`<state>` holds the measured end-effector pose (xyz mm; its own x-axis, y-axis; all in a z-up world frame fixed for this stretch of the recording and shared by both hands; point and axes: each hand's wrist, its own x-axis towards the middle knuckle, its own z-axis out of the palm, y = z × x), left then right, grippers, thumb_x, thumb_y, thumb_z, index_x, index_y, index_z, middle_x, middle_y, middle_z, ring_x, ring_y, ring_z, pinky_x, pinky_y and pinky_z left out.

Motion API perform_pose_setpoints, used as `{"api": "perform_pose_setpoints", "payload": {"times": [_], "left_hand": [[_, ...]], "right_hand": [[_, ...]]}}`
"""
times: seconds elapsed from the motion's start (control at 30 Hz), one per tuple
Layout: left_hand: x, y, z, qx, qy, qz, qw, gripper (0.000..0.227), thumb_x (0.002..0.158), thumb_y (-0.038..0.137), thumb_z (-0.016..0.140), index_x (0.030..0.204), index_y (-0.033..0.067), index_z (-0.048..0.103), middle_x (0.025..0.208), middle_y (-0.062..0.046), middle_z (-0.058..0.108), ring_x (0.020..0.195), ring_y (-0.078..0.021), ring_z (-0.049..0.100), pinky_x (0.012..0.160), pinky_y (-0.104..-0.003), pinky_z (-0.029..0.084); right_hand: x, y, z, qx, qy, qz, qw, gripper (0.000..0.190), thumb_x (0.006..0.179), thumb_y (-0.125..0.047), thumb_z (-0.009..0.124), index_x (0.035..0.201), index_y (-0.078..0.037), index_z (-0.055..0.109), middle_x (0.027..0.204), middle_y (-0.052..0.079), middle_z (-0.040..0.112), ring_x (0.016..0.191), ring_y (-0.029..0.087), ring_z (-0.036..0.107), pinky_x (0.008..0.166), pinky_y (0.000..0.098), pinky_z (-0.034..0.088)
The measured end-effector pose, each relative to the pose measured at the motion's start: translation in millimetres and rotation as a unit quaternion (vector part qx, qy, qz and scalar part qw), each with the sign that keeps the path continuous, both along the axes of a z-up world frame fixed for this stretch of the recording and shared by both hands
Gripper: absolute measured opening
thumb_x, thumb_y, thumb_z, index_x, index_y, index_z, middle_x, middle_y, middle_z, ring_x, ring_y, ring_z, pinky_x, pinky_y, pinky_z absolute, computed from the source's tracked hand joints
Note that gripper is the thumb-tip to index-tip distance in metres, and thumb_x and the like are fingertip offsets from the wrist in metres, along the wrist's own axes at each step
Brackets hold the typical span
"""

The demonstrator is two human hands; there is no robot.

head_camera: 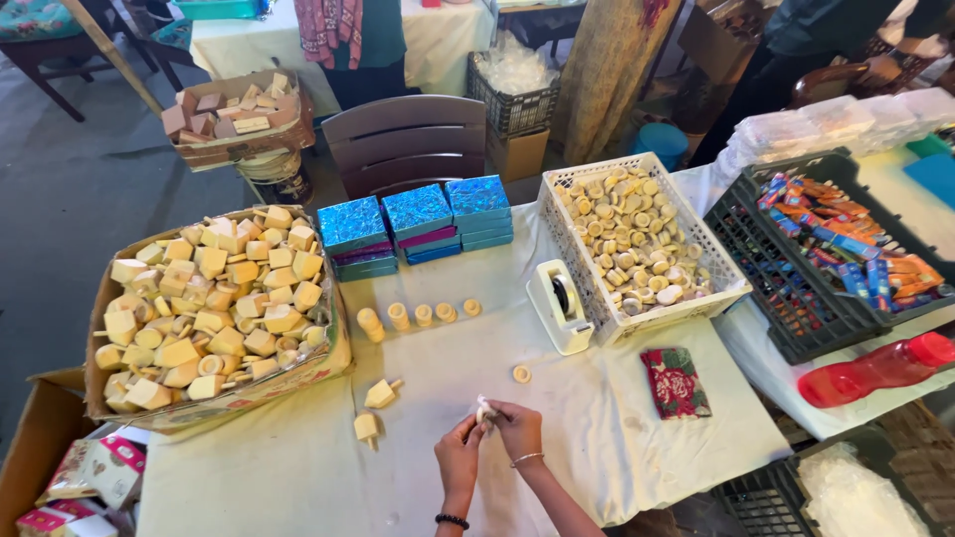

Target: The person wraps a small wooden object in blue foil and places it on a stack. They then pick up several small wooden pieces, wipe them with a white cloth, and place them into a small white box. The person handles wooden items, foil, a cloth, and a box on a table.

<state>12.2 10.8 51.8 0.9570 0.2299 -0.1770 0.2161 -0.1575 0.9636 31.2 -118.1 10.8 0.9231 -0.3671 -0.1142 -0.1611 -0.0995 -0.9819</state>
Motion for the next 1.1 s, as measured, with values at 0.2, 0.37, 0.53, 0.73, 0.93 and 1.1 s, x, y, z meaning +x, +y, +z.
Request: {"api": "perform_pose_setpoints", "payload": {"times": [0.2,0.37,0.53,0.73,0.93,1.1], "left_hand": [[-3,-7,-17,0.008,0.041,-0.002,0.999,0.027,0.086,0.016,0.078,0.111,0.0056,0.078,0.091,-0.013,0.083,0.076,-0.0138,0.075,0.073,-0.029,0.057],[-11,-14,-8,0.026,-0.092,0.041,0.995,0.025,0.085,0.014,0.075,0.109,0.0068,0.080,0.096,-0.014,0.081,0.079,-0.0138,0.077,0.073,-0.030,0.058],[-9,-7,-1,0.049,0.014,-0.022,0.998,0.026,0.087,0.014,0.074,0.113,0.0082,0.077,0.095,-0.013,0.081,0.078,-0.0168,0.076,0.075,-0.032,0.058],[-7,-3,-16,0.079,0.022,-0.008,0.997,0.026,0.087,0.013,0.075,0.113,0.0101,0.078,0.096,-0.016,0.079,0.080,-0.0228,0.076,0.073,-0.034,0.058],[-12,3,3,0.076,-0.051,0.052,0.994,0.026,0.086,0.011,0.074,0.111,0.0094,0.079,0.094,-0.018,0.078,0.077,-0.0231,0.077,0.071,-0.035,0.057],[-7,8,6,0.017,-0.004,0.026,1.000,0.027,0.087,0.011,0.075,0.113,0.0079,0.077,0.095,-0.016,0.079,0.076,-0.0175,0.077,0.072,-0.033,0.057]], "right_hand": [[-8,-1,9,-0.178,-0.121,0.067,0.974,0.029,0.080,0.005,0.070,0.105,-0.003,0.083,0.100,0.009,0.080,0.081,0.014,0.077,0.073,0.0300,0.062],[-9,0,-30,0.451,0.139,-0.073,0.878,0.023,0.088,0.001,0.069,0.109,-0.001,0.078,0.095,0.005,0.080,0.081,0.015,0.075,0.078,0.0302,0.061],[-4,-16,-19,-0.070,-0.035,0.056,0.995,0.034,0.080,0.006,0.069,0.109,-0.007,0.081,0.094,0.008,0.081,0.077,0.012,0.074,0.072,0.0288,0.061],[-6,-3,12,-0.224,-0.140,0.096,0.960,0.030,0.084,0.001,0.070,0.111,-0.009,0.080,0.096,0.014,0.080,0.079,0.013,0.073,0.072,0.0269,0.058],[-6,20,-23,0.182,0.087,-0.027,0.979,0.025,0.090,-0.003,0.072,0.114,-0.006,0.079,0.098,0.010,0.079,0.078,0.009,0.070,0.071,0.0252,0.057],[-3,12,25,-0.122,-0.055,0.100,0.986,0.034,0.084,-0.001,0.074,0.116,-0.011,0.079,0.092,0.006,0.081,0.074,0.008,0.071,0.069,0.0238,0.057]]}}
